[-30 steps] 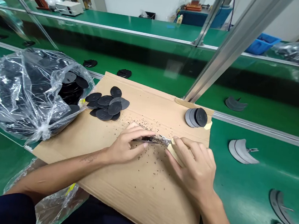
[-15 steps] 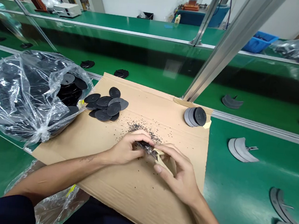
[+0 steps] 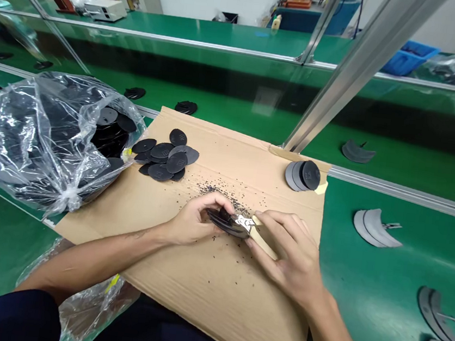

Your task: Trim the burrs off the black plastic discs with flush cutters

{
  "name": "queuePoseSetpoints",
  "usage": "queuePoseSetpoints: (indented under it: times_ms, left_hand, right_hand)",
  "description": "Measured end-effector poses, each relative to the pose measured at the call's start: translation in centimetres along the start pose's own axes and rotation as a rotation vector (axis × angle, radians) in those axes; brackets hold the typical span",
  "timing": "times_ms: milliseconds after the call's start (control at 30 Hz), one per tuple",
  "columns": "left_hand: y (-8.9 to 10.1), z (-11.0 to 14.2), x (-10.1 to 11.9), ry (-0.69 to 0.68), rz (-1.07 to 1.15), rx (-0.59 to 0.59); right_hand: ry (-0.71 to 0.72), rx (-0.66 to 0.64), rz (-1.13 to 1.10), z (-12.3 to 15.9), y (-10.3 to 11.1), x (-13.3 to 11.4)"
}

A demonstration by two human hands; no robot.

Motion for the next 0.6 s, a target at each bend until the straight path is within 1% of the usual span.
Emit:
queuePoseSetpoints:
  times_ms: [100, 267, 600]
  left_hand:
    - [-0.05, 0.02, 0.2, -0.034, -0.001, -0.006]
    - [-0.22, -0.05, 0.38, -0.05, 0.024, -0.023]
    - [-0.07, -0.11, 0.3, -0.044, 0.032, -0.013]
  right_hand:
    - [0.008, -0.013, -0.011, -0.05, 0.11, -0.04]
    - [0.026, -0.026, 0.003, -0.08, 0.4, -0.1]
    - [0.03, -0.024, 0.056, -0.05, 0.32, -0.06]
Point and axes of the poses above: each hand's wrist, its own z-axis away from the middle knuckle, its own y-axis out of the back of the hand, x = y × z, the point moved 7 cm from there along -z, towards the middle knuckle, and after that the axes turned 6 degrees about x, right-handed, at the moved point
